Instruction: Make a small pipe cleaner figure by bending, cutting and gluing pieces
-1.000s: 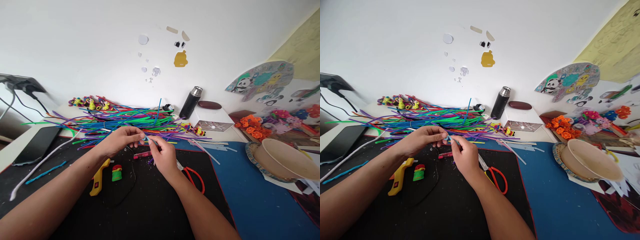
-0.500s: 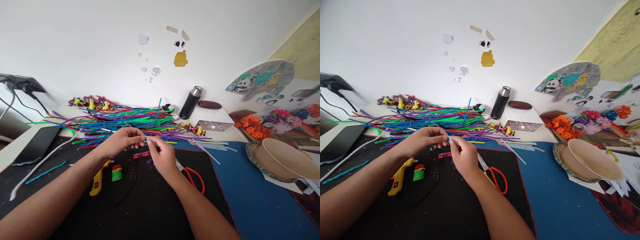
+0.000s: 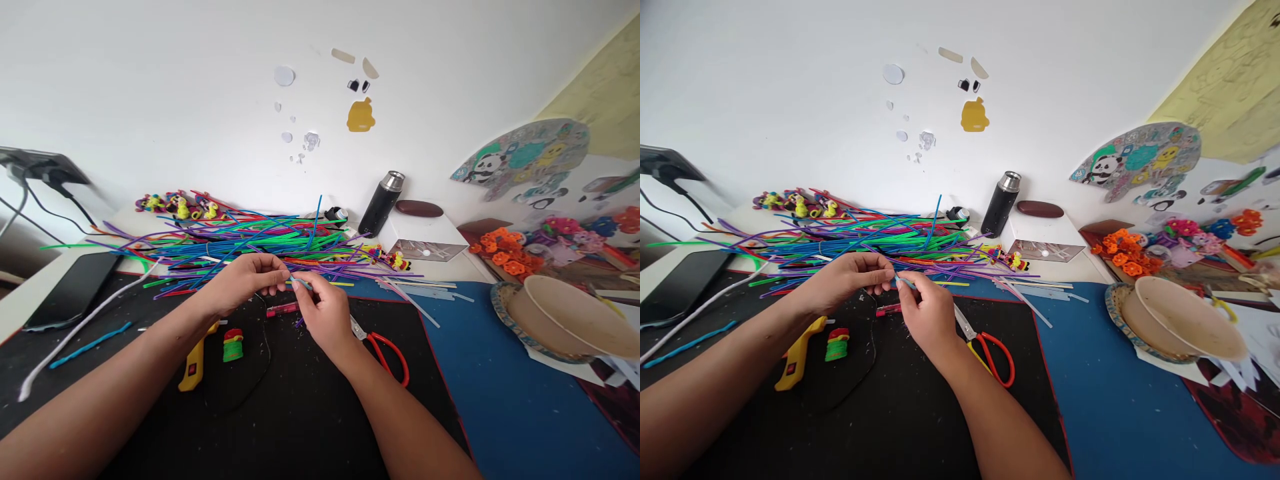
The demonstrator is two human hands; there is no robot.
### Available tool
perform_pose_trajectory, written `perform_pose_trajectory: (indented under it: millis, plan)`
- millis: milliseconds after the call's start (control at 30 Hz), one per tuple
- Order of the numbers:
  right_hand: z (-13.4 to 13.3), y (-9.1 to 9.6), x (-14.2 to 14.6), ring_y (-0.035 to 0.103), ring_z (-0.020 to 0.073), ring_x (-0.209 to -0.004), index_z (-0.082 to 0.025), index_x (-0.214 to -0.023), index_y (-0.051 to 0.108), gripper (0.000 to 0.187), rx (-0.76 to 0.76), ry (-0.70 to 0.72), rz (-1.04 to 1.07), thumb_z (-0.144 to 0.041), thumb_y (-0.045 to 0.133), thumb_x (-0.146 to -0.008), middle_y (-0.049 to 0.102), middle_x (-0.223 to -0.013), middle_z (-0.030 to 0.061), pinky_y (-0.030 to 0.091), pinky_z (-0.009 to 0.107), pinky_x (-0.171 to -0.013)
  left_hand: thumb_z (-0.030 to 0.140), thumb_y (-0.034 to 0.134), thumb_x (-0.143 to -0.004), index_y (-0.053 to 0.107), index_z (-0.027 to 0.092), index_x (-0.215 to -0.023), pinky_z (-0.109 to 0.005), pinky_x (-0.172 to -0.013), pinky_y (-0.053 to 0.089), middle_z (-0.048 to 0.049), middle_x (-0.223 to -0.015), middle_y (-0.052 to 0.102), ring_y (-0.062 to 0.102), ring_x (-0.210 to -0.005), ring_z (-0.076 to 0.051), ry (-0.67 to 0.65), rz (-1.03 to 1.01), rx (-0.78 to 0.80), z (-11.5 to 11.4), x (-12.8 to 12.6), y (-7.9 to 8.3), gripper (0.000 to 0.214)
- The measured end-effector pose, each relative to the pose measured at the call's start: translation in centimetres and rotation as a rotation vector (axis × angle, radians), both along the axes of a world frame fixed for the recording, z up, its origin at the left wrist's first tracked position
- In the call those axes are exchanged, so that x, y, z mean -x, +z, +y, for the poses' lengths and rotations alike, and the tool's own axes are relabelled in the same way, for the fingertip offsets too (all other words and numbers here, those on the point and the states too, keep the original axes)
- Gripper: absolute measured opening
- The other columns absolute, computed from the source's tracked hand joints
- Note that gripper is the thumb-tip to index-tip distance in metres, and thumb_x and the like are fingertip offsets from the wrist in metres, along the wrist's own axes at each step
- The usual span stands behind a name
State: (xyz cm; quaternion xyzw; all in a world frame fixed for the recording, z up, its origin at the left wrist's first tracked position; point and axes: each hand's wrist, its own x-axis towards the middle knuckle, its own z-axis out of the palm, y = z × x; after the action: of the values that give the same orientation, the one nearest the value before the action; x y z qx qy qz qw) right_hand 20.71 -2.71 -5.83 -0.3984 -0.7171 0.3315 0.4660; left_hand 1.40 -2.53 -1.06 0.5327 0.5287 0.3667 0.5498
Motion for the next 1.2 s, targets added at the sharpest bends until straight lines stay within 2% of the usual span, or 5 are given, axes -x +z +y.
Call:
perform_pose_trajectory:
  millis: [300,600,800,1000,1200]
  plan:
    - [0.02,0.01,-0.01,0.066,0.0165,-0.063,-0.022,-0.107,0.078,0.020,0.005,0.006,-0.006,-0.031,0.062,-0.100,0.080,-0.085,0.0027,0.049,0.028,-0.062,0.054,0.084,-0.075,0.072,0.019,-0.082,-0.027,-0.064,0.047,-0.0010,-0.074,0.071,0.057,-0.067,-0.015,0.011,0.065,-0.032,0.00,-0.05,0.11,0.038]
    - [0.05,-0.02,0.04,0.065,0.0167,-0.062,-0.022,-0.107,0.078,0.020,0.006,-0.003,0.003,-0.031,0.062,-0.100,0.079,-0.083,0.0028,0.048,0.028,-0.061,0.056,0.083,-0.075,0.072,0.019,-0.082,-0.027,-0.065,0.048,-0.0015,-0.074,0.071,0.058,-0.067,-0.016,-0.002,0.118,-0.050,0.08,0.04,0.19,0.039]
    - [0.03,0.00,0.00,0.067,0.0169,-0.063,-0.023,-0.108,0.079,0.020,-0.019,0.000,0.006,-0.031,0.061,-0.100,0.080,-0.086,0.0029,0.049,0.028,-0.063,0.056,0.085,-0.073,0.074,0.019,-0.081,-0.027,-0.064,0.047,-0.0019,-0.075,0.072,0.058,-0.066,-0.016,0.004,0.080,-0.028,0.12,0.13,0.01,0.039]
    - [-0.01,-0.07,0.17,0.062,0.0155,-0.059,-0.023,-0.105,0.079,0.020,-0.026,-0.004,0.014,-0.030,0.061,-0.100,0.079,-0.083,0.0029,0.047,0.028,-0.059,0.054,0.087,-0.071,0.074,0.019,-0.078,-0.027,-0.061,0.046,-0.0015,-0.072,0.071,0.056,-0.063,-0.015,0.029,0.017,-0.012,0.18,-0.06,-0.37,0.038]
    - [-0.07,-0.46,0.23,0.056,0.0145,-0.056,-0.021,-0.103,0.079,0.021,-0.031,-0.018,0.003,-0.031,0.061,-0.099,0.074,-0.075,0.0022,0.044,0.027,-0.058,0.057,0.087,-0.070,0.073,0.019,-0.079,-0.027,-0.060,0.046,-0.0011,-0.072,0.071,0.056,-0.062,-0.015,0.063,0.049,-0.029,0.15,-0.36,-0.53,0.041]
